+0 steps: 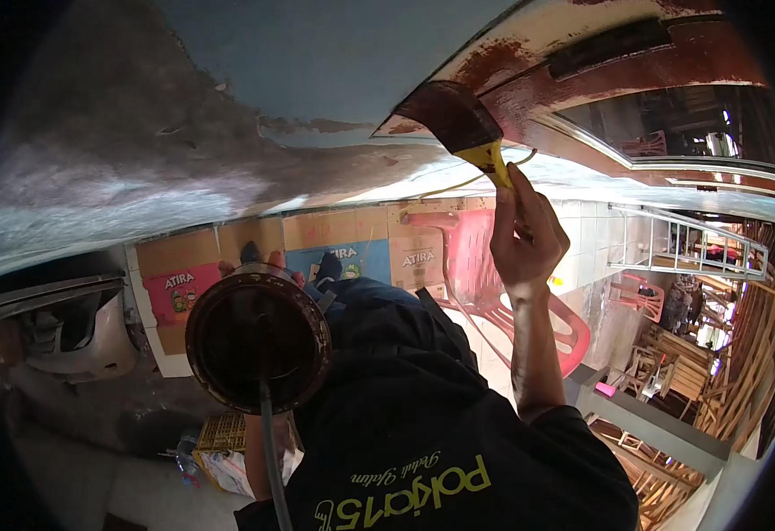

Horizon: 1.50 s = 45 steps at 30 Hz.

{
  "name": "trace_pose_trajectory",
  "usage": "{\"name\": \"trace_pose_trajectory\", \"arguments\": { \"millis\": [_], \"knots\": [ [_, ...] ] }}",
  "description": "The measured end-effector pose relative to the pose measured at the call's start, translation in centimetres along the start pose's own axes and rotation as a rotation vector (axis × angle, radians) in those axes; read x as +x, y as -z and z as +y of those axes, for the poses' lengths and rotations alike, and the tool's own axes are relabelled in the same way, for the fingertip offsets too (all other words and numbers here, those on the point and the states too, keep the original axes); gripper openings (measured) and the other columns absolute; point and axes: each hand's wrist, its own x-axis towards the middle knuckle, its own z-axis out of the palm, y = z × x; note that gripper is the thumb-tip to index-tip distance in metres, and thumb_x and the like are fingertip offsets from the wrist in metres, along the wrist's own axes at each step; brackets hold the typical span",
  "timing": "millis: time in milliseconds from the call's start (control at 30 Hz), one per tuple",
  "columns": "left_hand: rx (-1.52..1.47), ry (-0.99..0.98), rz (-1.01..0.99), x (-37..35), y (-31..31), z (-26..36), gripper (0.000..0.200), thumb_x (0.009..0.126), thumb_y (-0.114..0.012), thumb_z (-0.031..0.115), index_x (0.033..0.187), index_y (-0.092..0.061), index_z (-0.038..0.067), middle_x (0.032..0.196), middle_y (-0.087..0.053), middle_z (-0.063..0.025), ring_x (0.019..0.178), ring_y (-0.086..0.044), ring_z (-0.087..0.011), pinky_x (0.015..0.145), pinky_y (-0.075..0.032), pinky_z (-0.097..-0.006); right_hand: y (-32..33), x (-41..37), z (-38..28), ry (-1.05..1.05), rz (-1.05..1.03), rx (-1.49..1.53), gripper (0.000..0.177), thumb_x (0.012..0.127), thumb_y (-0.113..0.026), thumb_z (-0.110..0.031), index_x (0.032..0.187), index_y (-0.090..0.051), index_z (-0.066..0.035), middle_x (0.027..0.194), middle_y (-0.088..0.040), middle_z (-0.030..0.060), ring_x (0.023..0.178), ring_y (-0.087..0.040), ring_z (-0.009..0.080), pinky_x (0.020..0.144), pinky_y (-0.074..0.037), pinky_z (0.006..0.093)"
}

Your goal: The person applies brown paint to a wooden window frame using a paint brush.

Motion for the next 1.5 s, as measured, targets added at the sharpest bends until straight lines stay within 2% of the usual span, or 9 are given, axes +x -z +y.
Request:
{"name": "trace_pose_trajectory", "arguments": {
  "millis": [200, 400, 500, 600, 733, 900, 1033, 1267, 1500],
  "knots": [
    [0.077, -0.091, 0.063, -0.4, -0.6, -0.4, 0.061, 0.080, -0.073, 0.032, 0.134, -0.047, 0.035, 0.151, -0.022, -0.0116, 0.139, -0.020, -0.0383, 0.105, -0.023, -0.0687, 0.9, -1.2, 2.3, -0.083, 0.019, -0.019, 0.025, 0.087, -0.064, -0.006, 0.112, -0.065, 0.000, 0.085, -0.069, 0.0134, 0.068, -0.066, 0.0143, 0.056, -0.051, 0.0242],
    [0.037, -0.105, -0.009, -0.1, -0.7, -0.8, 0.058, 0.086, -0.066, 0.033, 0.138, -0.042, 0.029, 0.144, -0.032, -0.0214, 0.133, -0.031, -0.0430, 0.101, -0.040, -0.0596, 2.9, -0.8, 2.2, 0.101, -0.009, 0.014, 0.030, 0.084, -0.065, -0.001, 0.114, -0.064, 0.002, 0.080, -0.067, 0.0118, 0.060, -0.060, 0.0125, 0.051, -0.046, 0.0233],
    [-0.070, -0.011, 0.050, -0.6, 0.6, 0.1, 0.062, 0.079, -0.074, 0.032, 0.135, -0.047, 0.033, 0.151, -0.023, -0.0133, 0.137, -0.022, -0.0398, 0.104, -0.021, -0.0703, 2.0, 1.1, -0.2, -0.004, -0.085, -0.075, 0.030, 0.083, -0.066, 0.001, 0.113, -0.064, 0.000, 0.081, -0.066, 0.0123, 0.059, -0.058, 0.0095, 0.049, -0.045, 0.0227],
    [-0.117, 0.028, 0.098, -0.5, 1.2, 0.3, 0.062, 0.079, -0.074, 0.033, 0.134, -0.048, 0.034, 0.152, -0.023, -0.0120, 0.137, -0.022, -0.0398, 0.104, -0.022, -0.0703, 0.9, 0.7, 0.7, -0.039, 0.014, 0.016, 0.026, 0.086, -0.064, -0.001, 0.112, -0.063, 0.002, 0.083, -0.067, 0.0125, 0.066, -0.063, 0.0109, 0.053, -0.049, 0.0231],
    [0.094, -0.186, 0.203, -0.3, 0.3, -0.7, 0.064, 0.079, -0.074, 0.035, 0.136, -0.045, 0.036, 0.151, -0.023, -0.0151, 0.137, -0.023, -0.0397, 0.103, -0.023, -0.0700, 1.5, -0.9, 2.3, -0.144, 0.009, 0.000, 0.024, 0.089, -0.061, -0.004, 0.111, -0.062, 0.004, 0.087, -0.067, 0.0132, 0.072, -0.066, 0.0132, 0.058, -0.052, 0.0237],
    [0.025, -0.061, 0.004, -0.2, -0.3, -0.5, 0.065, 0.082, -0.070, 0.036, 0.139, -0.040, 0.034, 0.150, -0.023, -0.0187, 0.137, -0.025, -0.0398, 0.103, -0.022, -0.0711, 2.3, -2.1, 2.1, -0.195, -0.068, 0.244, 0.024, 0.090, -0.057, -0.003, 0.113, -0.061, 0.004, 0.092, -0.067, 0.0147, 0.074, -0.068, 0.0164, 0.062, -0.054, 0.0240],
    [-0.146, 0.097, 0.207, -1.0, 2.2, 1.4, 0.063, 0.084, -0.068, 0.036, 0.139, -0.040, 0.033, 0.149, -0.023, -0.0177, 0.136, -0.027, -0.0378, 0.103, -0.024, -0.0710, 0.4, -0.5, 0.6, -0.115, -0.075, 0.211, 0.027, 0.089, -0.058, -0.003, 0.116, -0.057, 0.001, 0.084, -0.068, 0.0144, 0.065, -0.068, 0.0179, 0.057, -0.053, 0.0261],
    [0.032, -0.003, 0.010, 0.3, 0.5, -0.2, 0.064, 0.081, -0.072, 0.033, 0.138, -0.042, 0.034, 0.150, -0.022, -0.0166, 0.135, -0.026, -0.0399, 0.102, -0.030, -0.0684, 1.1, -1.1, 0.3, -0.279, -0.060, 0.085, 0.022, 0.090, -0.058, -0.003, 0.110, -0.062, 0.005, 0.080, -0.068, 0.0135, 0.062, -0.063, 0.0109, 0.053, -0.048, 0.0241],
    [0.033, -0.160, 0.169, -0.7, -0.2, -1.1, 0.065, 0.080, -0.073, 0.030, 0.137, -0.043, 0.034, 0.149, -0.022, -0.0173, 0.137, -0.020, -0.0410, 0.103, -0.029, -0.0678, 2.5, -0.6, 0.0, -0.043, -0.024, 0.049, 0.026, 0.088, -0.058, 0.000, 0.113, -0.062, 0.006, 0.073, -0.065, 0.0078, 0.054, -0.055, 0.0089, 0.049, -0.043, 0.0228]
  ]
}}
